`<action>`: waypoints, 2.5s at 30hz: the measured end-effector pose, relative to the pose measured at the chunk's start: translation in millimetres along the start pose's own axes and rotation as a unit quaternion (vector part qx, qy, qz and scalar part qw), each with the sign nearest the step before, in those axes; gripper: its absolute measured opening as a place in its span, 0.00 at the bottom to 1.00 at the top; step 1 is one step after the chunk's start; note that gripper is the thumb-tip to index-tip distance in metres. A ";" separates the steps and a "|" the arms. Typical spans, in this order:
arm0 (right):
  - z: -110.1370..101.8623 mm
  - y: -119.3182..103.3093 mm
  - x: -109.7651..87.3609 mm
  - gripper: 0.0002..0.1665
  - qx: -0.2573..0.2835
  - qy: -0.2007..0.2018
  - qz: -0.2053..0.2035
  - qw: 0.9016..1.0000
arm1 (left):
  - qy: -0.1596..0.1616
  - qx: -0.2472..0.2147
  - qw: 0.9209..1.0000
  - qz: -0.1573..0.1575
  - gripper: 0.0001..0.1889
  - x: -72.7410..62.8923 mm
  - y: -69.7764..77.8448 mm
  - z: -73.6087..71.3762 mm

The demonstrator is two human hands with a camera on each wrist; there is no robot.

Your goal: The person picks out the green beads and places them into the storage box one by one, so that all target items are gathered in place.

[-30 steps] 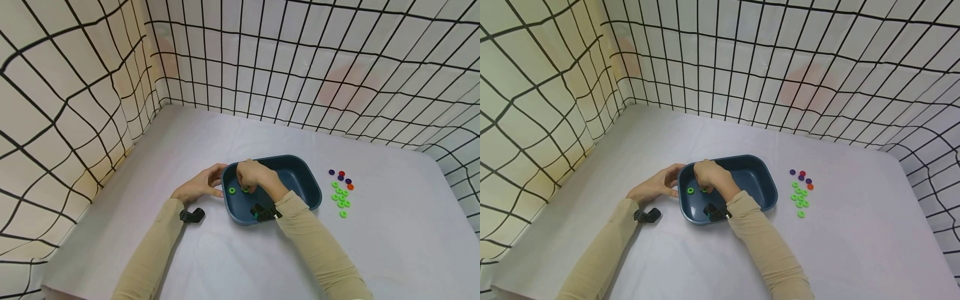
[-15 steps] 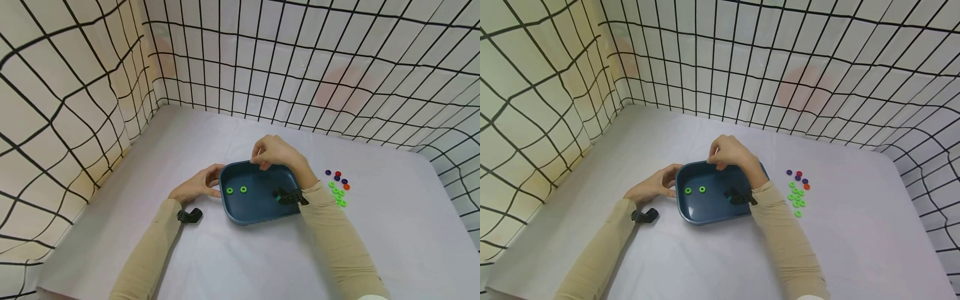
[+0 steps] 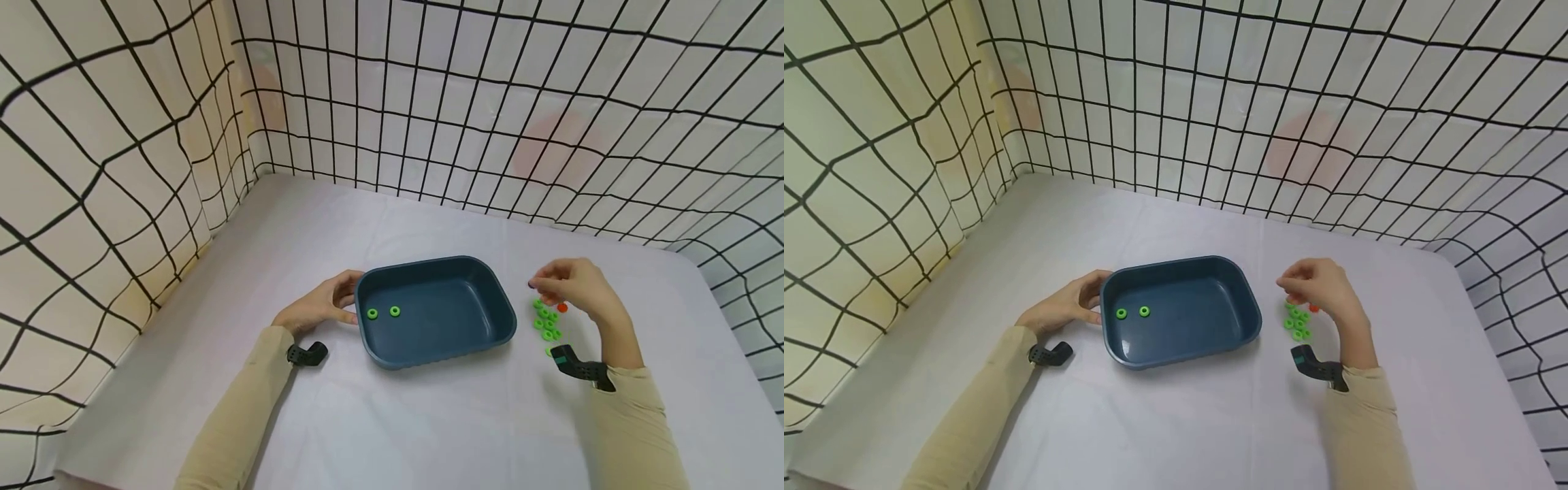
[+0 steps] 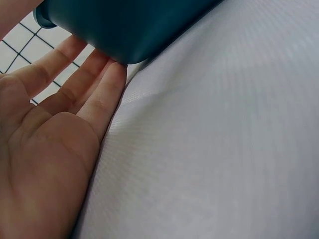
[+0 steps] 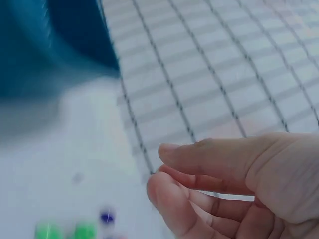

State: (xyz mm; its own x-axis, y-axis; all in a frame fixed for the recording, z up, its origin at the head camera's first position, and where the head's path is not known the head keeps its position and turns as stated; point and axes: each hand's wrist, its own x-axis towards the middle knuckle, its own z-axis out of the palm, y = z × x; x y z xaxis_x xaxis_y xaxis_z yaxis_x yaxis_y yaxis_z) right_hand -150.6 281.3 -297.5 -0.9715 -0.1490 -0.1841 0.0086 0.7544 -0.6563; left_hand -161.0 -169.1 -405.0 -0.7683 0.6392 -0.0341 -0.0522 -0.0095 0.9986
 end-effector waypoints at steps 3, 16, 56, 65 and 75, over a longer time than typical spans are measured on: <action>-3.8 30.8 -14.1 0.26 -0.022 0.023 0.031 0.999 | -0.001 0.001 1.000 0.000 0.48 -0.3 0.2 0.7; 4.2 93.2 -32.4 0.33 -0.047 0.008 0.100 0.994 | -0.001 0.003 1.000 0.002 0.45 -1.3 -2.2 2.3; 28.2 81.7 -14.9 0.19 -0.009 0.038 0.086 0.996 | 0.001 0.008 1.000 0.008 0.45 -0.1 -3.0 1.3; 27.9 79.3 -13.1 0.25 0.015 0.042 0.131 0.990 | 0.002 0.011 1.000 0.005 0.45 -0.8 -2.4 2.8; 25.7 68.3 -8.4 0.26 0.034 0.053 0.146 0.987 | -0.001 0.007 1.000 0.005 0.44 -1.5 -3.0 4.7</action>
State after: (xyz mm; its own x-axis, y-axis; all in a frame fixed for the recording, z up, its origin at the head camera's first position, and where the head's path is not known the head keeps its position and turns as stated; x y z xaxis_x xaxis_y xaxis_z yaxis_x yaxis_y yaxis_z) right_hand -135.7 317.6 -359.6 -0.9450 0.1387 -0.2963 0.3035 0.7100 -0.6355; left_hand -156.7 -166.4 -407.8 -0.7677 0.6404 -0.0242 -0.0354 -0.0047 0.9994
